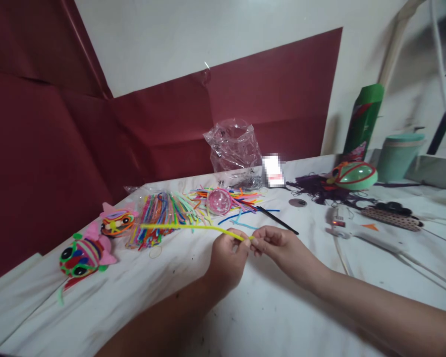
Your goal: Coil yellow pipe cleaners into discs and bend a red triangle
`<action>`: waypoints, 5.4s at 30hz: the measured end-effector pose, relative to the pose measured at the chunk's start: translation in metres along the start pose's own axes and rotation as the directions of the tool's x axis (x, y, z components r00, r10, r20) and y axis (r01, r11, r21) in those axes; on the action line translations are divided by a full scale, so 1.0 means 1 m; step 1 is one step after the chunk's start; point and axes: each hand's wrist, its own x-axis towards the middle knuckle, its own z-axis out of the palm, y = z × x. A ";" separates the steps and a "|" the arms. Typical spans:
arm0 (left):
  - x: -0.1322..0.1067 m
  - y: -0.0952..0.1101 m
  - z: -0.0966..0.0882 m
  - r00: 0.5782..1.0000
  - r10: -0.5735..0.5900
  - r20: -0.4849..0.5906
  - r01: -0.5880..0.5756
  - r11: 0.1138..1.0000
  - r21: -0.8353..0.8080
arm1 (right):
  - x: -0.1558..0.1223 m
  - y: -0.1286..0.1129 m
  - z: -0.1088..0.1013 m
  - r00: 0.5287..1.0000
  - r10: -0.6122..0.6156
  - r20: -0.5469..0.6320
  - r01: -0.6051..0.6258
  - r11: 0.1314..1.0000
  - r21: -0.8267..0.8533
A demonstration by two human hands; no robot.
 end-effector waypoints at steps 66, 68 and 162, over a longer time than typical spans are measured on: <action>-0.006 0.008 0.002 0.994 -0.107 -0.018 0.104 0.988 -0.111 | -0.008 0.001 -0.004 0.975 -0.220 0.002 0.212 0.937 -0.279; -0.002 0.006 0.000 0.994 -0.113 -0.006 0.112 0.993 -0.047 | -0.004 0.000 -0.009 0.973 -0.221 0.068 0.231 0.903 -0.362; 0.004 0.012 -0.011 0.951 -0.088 0.297 0.049 0.989 0.137 | -0.002 -0.006 -0.023 0.950 -0.124 0.287 0.250 0.852 -0.460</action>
